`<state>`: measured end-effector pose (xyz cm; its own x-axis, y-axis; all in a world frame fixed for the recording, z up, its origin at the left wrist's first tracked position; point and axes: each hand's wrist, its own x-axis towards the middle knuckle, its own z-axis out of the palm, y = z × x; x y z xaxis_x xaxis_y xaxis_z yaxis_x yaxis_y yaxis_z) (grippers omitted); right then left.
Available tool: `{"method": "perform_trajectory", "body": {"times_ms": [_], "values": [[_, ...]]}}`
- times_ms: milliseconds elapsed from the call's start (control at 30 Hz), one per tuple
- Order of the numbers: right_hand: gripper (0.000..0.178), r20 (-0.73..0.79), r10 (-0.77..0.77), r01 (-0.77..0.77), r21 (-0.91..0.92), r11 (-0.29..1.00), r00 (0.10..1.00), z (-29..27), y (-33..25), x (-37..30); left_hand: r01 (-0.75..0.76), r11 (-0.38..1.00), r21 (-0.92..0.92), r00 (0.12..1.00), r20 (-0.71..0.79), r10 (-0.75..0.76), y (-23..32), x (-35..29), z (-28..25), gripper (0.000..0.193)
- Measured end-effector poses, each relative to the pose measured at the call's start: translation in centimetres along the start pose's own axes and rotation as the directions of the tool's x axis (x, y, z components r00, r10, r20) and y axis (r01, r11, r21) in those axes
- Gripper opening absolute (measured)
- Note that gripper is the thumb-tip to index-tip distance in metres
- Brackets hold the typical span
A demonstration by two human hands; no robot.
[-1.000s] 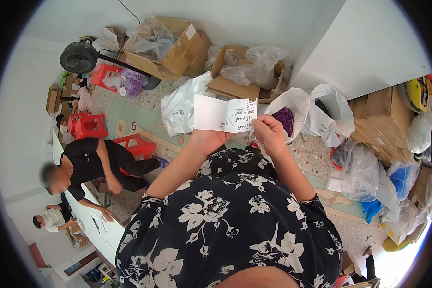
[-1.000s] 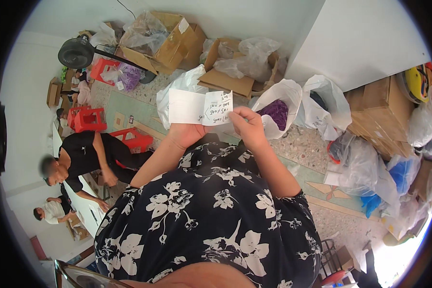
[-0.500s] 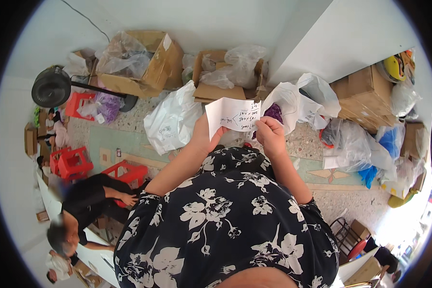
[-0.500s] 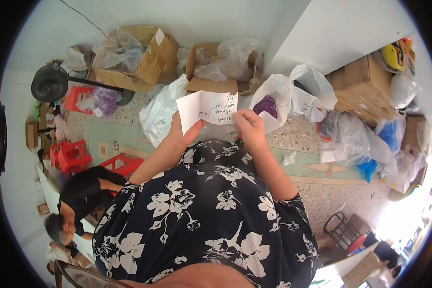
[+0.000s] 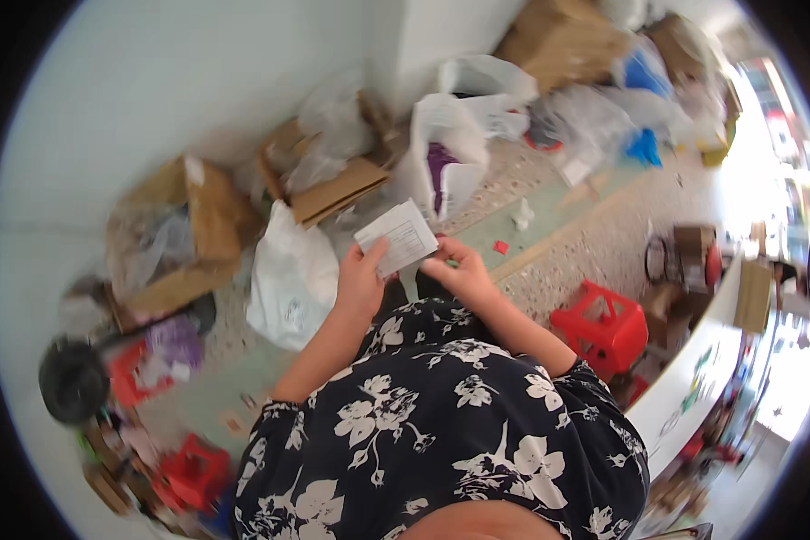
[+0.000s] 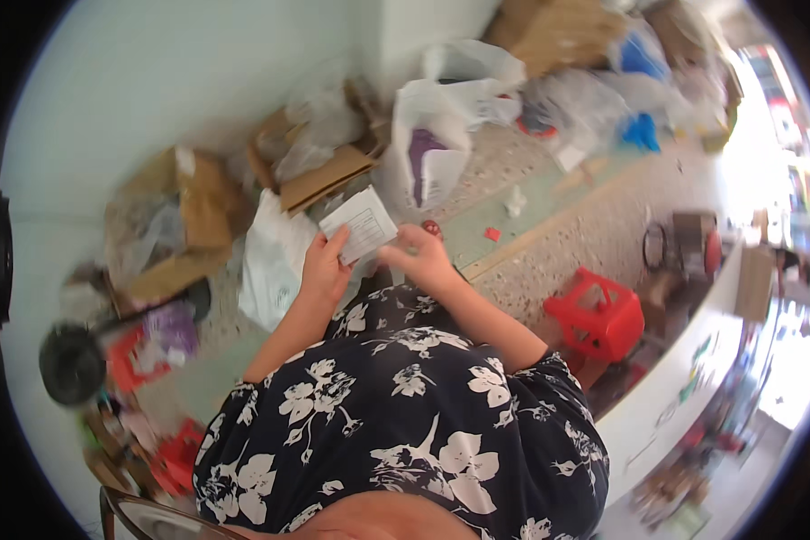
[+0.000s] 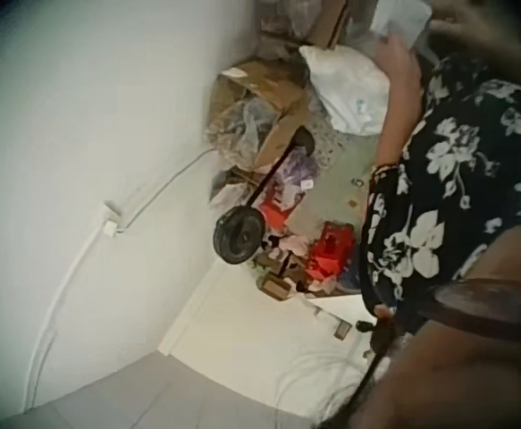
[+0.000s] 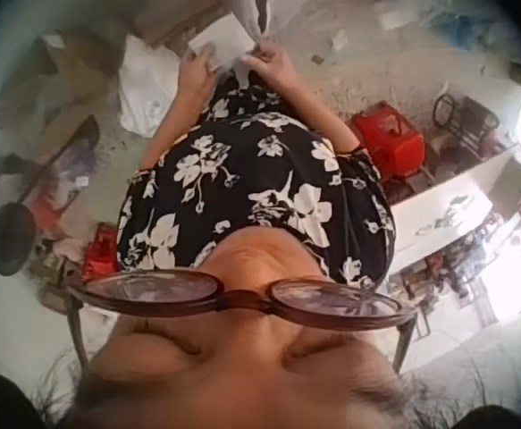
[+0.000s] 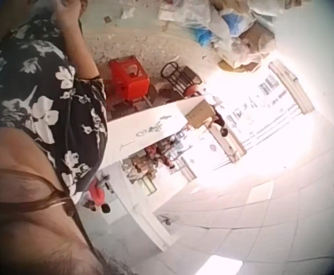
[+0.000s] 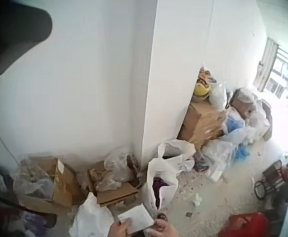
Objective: Sorting and organizing plastic toy components and packaging materials in a workshop.
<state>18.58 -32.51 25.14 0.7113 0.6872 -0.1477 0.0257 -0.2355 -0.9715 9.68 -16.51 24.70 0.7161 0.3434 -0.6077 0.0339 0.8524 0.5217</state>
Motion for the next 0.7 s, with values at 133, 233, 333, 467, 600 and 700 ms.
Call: {"method": "perform_trajectory", "body": {"times_ms": [133, 233, 333, 467, 600, 700], "values": [[0.028, -0.205, 0.253, -0.205, 0.23, 0.951, 0.945, -1.0, -1.5, -2.5, 0.103, 0.988, 0.117, 0.974, 0.191, -0.125, -3.1, -0.2, 2.2, 0.028], [0.032, -0.227, 0.373, -0.213, 0.518, 0.829, 0.899, -3.8, -1.1, -4.7, 0.177, 0.934, 0.312, 0.925, 0.272, -0.266, -4.0, -0.6, 4.3, 0.025], [0.028, -0.101, 0.394, -0.29, 0.52, 0.804, 0.913, -7.6, -1.5, -7.3, 0.099, 0.864, 0.494, 0.88, 0.361, -0.308, -5.3, 0.3, 5.8, 0.028], [0.029, -0.165, 0.416, -0.14, 0.779, 0.611, 0.894, -10.9, -0.4, -11.0, -0.055, 0.726, 0.686, 0.781, 0.483, -0.397, -9.1, 0.1, 10.5, 0.027], [0.025, -0.299, 0.369, -0.045, 0.722, 0.69, 0.88, -15.9, 2.8, -14.6, -0.216, 0.692, 0.689, 0.793, 0.537, -0.287, -14.9, -1.1, 16.0, 0.025], [0.02, -0.44, 0.307, 0.144, 0.737, 0.66, 0.844, -19.4, 4.4, -17.4, -0.215, 0.719, 0.661, 0.752, 0.582, -0.31, -19.6, -2.7, 20.0, 0.023]]}}
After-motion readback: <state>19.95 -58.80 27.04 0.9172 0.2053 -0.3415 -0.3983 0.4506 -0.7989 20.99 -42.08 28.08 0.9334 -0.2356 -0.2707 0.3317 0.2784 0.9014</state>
